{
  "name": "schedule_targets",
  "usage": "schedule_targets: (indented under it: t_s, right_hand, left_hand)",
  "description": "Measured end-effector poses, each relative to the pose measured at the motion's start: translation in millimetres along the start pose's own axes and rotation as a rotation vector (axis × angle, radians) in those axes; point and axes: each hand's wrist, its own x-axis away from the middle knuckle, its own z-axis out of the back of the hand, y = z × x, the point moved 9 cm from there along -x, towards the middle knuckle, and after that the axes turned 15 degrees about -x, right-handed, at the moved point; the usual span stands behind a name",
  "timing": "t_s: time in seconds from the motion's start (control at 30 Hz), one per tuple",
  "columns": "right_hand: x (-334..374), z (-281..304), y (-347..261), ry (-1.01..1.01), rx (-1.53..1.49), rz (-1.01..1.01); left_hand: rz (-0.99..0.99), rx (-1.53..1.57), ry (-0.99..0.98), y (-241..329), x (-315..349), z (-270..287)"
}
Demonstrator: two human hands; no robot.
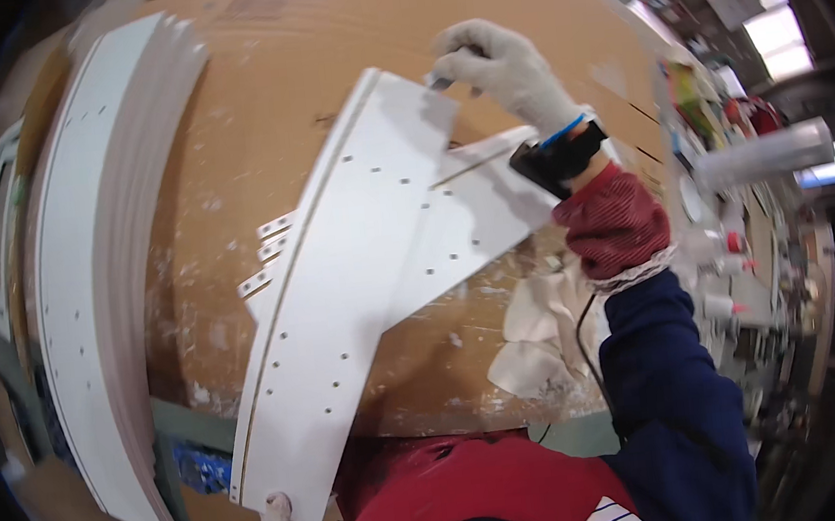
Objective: The person sands the edges of white rectangular panels using a sanding block. They repeatedly pick up a panel, sand the edges, and wipe the surface with a cloth. The person handles the panels one at a time, flipping them over to work on different sides.
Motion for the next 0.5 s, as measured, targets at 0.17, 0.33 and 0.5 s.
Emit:
schedule_targets:
  t_s: [0.17,0.33,0.5]
  right_hand:
    - [149.0,23.4,14.3,0.052,-0.374,-0.171]
    - [324.3,74.9,25.2,0.317,-0.319,-0.251]
    - [452.7,208.2,49.1,0.891,-0.146,-0.218]
  left_hand:
    - [-0.020,-0.077,0.062,-3.3,-25.2,-6.2]
    - [-0.181,-0.223,0.197,-1.6,-40.3,12.3]
    - [-0.140,-0.260,0.120,3.5,-36.6,-23.9]
